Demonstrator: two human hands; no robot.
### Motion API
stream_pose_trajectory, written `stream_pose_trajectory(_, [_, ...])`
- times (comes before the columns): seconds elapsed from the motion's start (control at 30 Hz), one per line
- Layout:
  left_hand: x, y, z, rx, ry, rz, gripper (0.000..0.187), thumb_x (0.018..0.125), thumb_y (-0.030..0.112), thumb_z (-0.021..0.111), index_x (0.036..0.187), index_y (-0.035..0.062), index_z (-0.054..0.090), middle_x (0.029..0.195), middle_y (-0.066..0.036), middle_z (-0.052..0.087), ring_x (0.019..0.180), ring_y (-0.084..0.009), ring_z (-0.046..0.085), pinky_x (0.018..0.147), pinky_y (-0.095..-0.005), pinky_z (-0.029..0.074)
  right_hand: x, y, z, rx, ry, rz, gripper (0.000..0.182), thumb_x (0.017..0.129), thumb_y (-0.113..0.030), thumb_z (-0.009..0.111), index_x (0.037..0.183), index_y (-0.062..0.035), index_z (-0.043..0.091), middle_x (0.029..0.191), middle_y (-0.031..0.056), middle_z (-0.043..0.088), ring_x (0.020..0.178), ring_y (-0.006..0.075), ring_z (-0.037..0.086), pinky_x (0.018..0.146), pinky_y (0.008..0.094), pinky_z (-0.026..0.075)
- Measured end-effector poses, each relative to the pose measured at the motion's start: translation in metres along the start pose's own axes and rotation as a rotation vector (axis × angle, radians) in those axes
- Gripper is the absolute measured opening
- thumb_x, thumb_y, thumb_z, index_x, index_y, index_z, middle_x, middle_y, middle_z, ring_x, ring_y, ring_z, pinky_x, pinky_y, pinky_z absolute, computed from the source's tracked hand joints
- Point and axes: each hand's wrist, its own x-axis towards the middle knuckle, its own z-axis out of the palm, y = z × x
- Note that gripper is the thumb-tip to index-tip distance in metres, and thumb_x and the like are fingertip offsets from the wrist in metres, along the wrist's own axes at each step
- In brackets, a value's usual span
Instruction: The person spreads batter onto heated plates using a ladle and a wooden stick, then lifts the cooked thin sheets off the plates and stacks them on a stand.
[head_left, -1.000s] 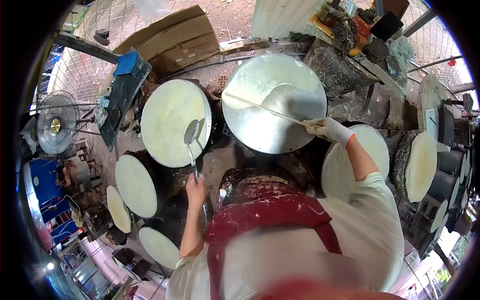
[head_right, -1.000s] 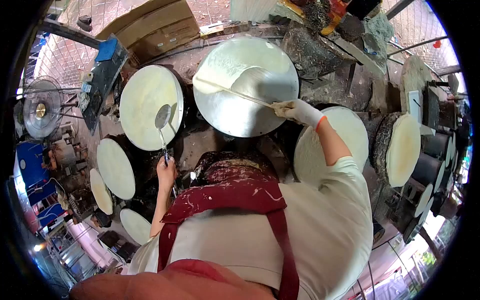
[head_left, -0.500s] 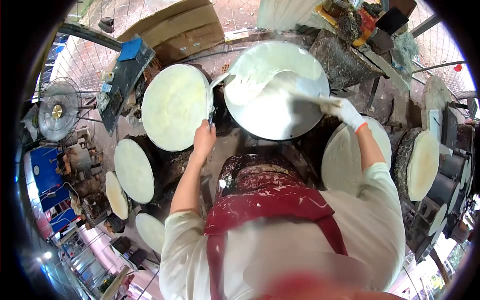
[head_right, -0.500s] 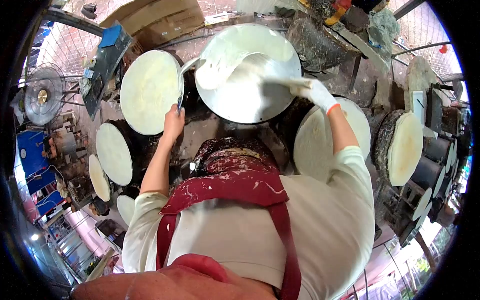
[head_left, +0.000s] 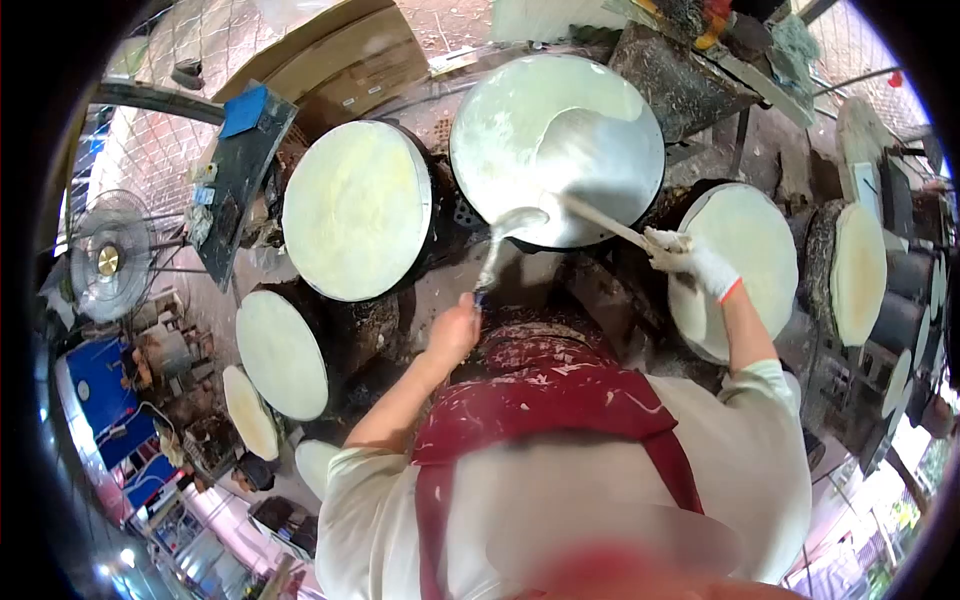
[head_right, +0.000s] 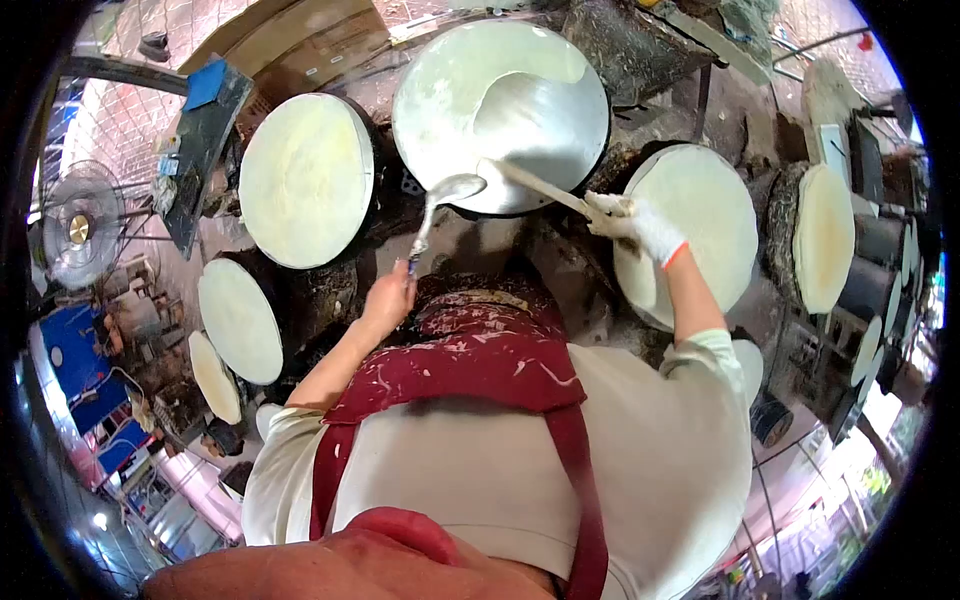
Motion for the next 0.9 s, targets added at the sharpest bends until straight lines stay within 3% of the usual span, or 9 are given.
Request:
stream_pose_trajectory(0.07, [0.012,-0.01,-0.004,-0.221,-0.041,0.104,0.02,0.089,0.015,0.055,0.102,0.0016,0.049,0.068,-0.026,0.06,0.067,-0.0479,0.058,0.058,-0.0529,0.046,-0.031,0.006,0.061,0.638,0.065,0.002,0.035,0.08,-0.016,0.069,0.115,-0.0097,0.066,0.084,-0.0041,0.061,0.064,0.0055,0.048,0.055,0.0198,0.038])
stream_pose_trajectory(0.17, [0.029,-0.007,-0.069,-0.39,-0.172,-0.029,0.017,0.09,0.018,0.058,0.1,0.0044,0.054,0.074,-0.02,0.064,0.067,-0.0334,0.064,0.059,-0.0407,0.048,0.003,0.012,0.142,0.609,0.134,-0.007,0.041,0.085,-0.032,0.068,0.117,-0.0066,0.064,0.085,-0.0041,0.062,0.061,0.0052,0.049,0.053,0.0183,0.037])
stream_pose_trajectory(0.3, [0.017,-0.037,-0.111,-0.695,0.308,0.103,0.012,0.096,0.017,0.055,0.097,0.0051,0.056,0.066,0.006,0.048,0.055,-0.0019,0.041,0.048,-0.0204,0.033,0.066,-0.068,0.25,0.62,0.305,-0.039,0.03,0.09,-0.035,0.063,0.103,-0.0082,0.063,0.069,-0.0029,0.055,0.051,0.0067,0.047,0.045,0.0246,0.037])
stream_pose_trajectory(0.33, [0.014,-0.055,-0.112,-0.755,0.329,0.072,0.011,0.096,0.017,0.055,0.096,0.0056,0.056,0.063,0.007,0.045,0.051,-0.0018,0.039,0.045,-0.0203,0.031,0.093,-0.076,0.277,0.621,0.364,-0.106,0.027,0.09,-0.035,0.063,0.099,-0.0097,0.062,0.061,-0.0034,0.052,0.046,0.0061,0.045,0.04,0.0252,0.035])
stream_pose_trajectory(0.47, [-0.014,-0.09,-0.128,-1.069,0.258,-0.163,0.01,0.097,0.016,0.054,0.093,0.0073,0.052,0.054,0.007,0.035,0.038,-0.0037,0.032,0.035,-0.0216,0.025,0.172,-0.052,0.326,0.204,0.649,-0.063,0.042,0.093,-0.042,0.053,0.101,-0.0012,0.061,0.083,0.0221,0.064,0.082,0.0314,0.064,0.078,0.0378,0.048])
stream_pose_trajectory(0.6, [-0.049,-0.117,-0.121,-1.089,0.231,-0.279,0.006,0.097,0.012,0.052,0.093,0.0077,0.051,0.057,0.007,0.038,0.041,-0.0025,0.034,0.036,-0.0203,0.027,0.148,-0.008,0.309,-0.189,1.171,-0.104,0.041,0.093,-0.042,0.054,0.093,-0.0014,0.061,0.067,0.0115,0.059,0.052,0.0177,0.057,0.051,0.0352,0.045])
stream_pose_trajectory(0.73, [-0.071,-0.116,-0.115,-1.098,0.245,-0.382,0.012,0.098,0.013,0.049,0.094,0.0021,0.05,0.055,0.003,0.035,0.038,-0.0058,0.029,0.034,-0.0228,0.023,0.087,-0.032,0.28,0.502,0.906,0.118,0.035,0.095,-0.035,0.049,0.091,-0.001,0.059,0.067,0.0149,0.06,0.056,0.0215,0.059,0.055,0.0373,0.047])
stream_pose_trajectory(0.83, [-0.078,-0.102,-0.111,-1.131,0.269,-0.386,0.012,0.098,0.013,0.049,0.093,0.0018,0.05,0.055,0.004,0.033,0.038,-0.0057,0.028,0.034,-0.0228,0.023,0.109,-0.002,0.291,-0.115,1.0,-0.202,0.035,0.094,-0.035,0.049,0.098,-0.0015,0.059,0.076,0.0211,0.064,0.069,0.0329,0.064,0.065,0.0406,0.05])
stream_pose_trajectory(0.9, [-0.078,-0.086,-0.109,-1.11,0.295,-0.412,0.012,0.098,0.012,0.048,0.094,0.0013,0.051,0.055,0.004,0.031,0.04,-0.0053,0.028,0.035,-0.0227,0.023,0.094,0.0,0.29,-0.428,0.769,0.056,0.043,0.097,-0.043,0.039,0.098,-0.0034,0.054,0.087,0.0276,0.065,0.084,0.0436,0.063,0.077,0.0526,0.048])
